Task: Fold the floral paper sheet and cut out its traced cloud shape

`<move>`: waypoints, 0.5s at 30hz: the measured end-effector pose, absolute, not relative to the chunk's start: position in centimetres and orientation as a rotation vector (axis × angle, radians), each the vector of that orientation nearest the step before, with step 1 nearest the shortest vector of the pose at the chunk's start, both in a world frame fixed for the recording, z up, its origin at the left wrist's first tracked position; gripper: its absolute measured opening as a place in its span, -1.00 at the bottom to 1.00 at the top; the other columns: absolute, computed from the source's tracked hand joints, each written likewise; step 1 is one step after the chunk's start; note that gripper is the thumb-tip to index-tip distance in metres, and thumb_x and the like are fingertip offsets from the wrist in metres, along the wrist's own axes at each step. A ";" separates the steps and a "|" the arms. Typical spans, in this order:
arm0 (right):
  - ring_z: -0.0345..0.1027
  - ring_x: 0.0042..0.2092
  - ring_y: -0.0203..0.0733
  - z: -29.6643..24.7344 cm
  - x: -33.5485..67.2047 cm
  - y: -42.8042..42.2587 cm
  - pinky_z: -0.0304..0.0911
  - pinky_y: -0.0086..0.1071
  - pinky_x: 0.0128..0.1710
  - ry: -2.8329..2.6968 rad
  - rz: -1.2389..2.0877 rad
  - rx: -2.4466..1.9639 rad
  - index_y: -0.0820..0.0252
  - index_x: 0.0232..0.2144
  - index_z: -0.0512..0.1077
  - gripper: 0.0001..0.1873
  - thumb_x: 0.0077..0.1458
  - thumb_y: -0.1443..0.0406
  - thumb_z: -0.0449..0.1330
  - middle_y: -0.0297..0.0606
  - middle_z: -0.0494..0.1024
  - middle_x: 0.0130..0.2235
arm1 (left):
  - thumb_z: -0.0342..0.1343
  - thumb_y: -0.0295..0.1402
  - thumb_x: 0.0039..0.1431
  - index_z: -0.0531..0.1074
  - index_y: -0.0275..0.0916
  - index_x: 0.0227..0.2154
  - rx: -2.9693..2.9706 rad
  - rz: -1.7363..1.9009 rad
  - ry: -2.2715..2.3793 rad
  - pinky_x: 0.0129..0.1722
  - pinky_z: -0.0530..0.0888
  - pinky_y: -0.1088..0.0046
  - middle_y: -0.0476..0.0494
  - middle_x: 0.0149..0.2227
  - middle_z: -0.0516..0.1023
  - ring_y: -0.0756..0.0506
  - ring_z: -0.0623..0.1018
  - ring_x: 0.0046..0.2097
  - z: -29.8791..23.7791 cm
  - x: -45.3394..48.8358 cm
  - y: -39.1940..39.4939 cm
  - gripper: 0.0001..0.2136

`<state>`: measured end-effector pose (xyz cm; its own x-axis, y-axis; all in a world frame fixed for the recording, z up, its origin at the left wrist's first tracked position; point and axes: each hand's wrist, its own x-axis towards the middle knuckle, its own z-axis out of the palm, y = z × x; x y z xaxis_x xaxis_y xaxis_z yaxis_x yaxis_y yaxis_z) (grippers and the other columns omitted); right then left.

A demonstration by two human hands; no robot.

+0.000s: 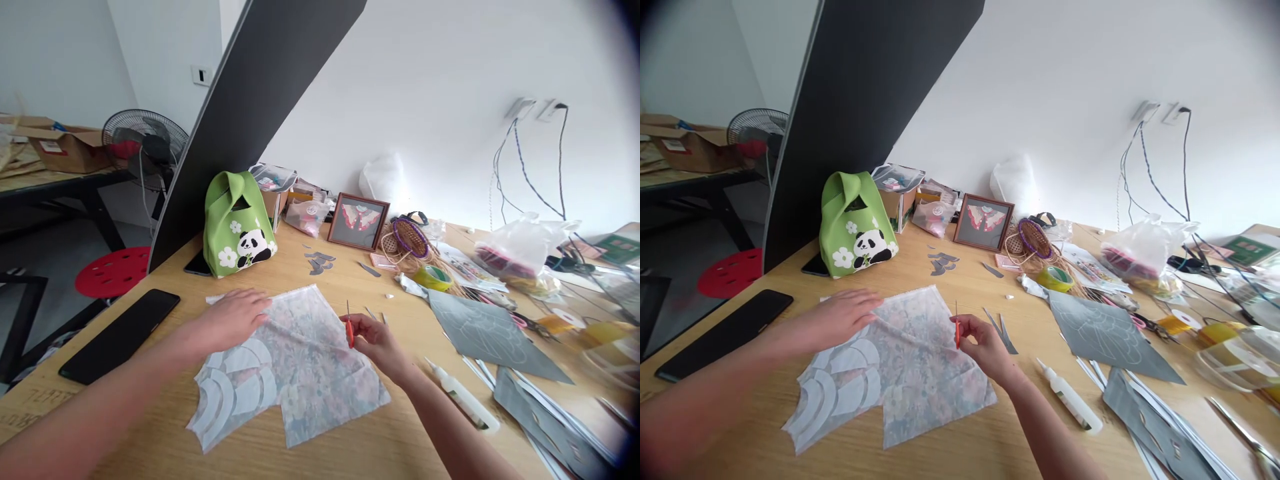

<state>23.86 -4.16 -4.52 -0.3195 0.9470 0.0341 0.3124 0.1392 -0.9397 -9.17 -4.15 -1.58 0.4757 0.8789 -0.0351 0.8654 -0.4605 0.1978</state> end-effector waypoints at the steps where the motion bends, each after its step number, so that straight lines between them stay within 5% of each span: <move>1: 0.35 -0.31 -0.21 -4.4 23.5 -4.4 0.29 -0.29 -0.20 -1.734 1.194 -1.214 0.21 -0.18 0.48 -0.67 -0.08 0.30 0.23 -0.30 0.50 -0.37 | -0.25 -0.22 0.39 0.31 -0.17 0.20 2.553 0.055 1.392 0.32 0.05 0.18 -0.14 0.30 0.26 -0.16 0.18 0.34 -1.6 -7.8 -3.2 -0.56; 11: 0.34 -0.35 -0.21 -3.4 23.6 -6.9 0.31 -0.29 -0.22 -1.638 1.169 -1.234 0.22 -0.22 0.48 -0.70 -0.08 0.30 0.25 -0.30 0.48 -0.42 | -0.15 -0.18 0.36 0.23 -0.12 0.25 2.537 -0.105 1.066 0.30 0.03 -0.03 -0.17 0.38 0.06 -0.26 0.04 0.38 -4.9 0.6 3.1 -0.56; 15: 0.33 -0.34 -0.20 -5.0 21.9 -9.2 0.29 -0.27 -0.21 -1.628 1.111 -1.308 0.21 -0.32 0.49 -0.80 -0.09 0.34 0.19 -0.32 0.45 -0.44 | -0.13 -0.18 0.35 0.22 -0.09 0.25 2.531 -0.010 1.100 0.31 0.01 0.03 -0.15 0.38 0.07 -0.23 0.04 0.38 -5.0 0.5 4.3 -0.56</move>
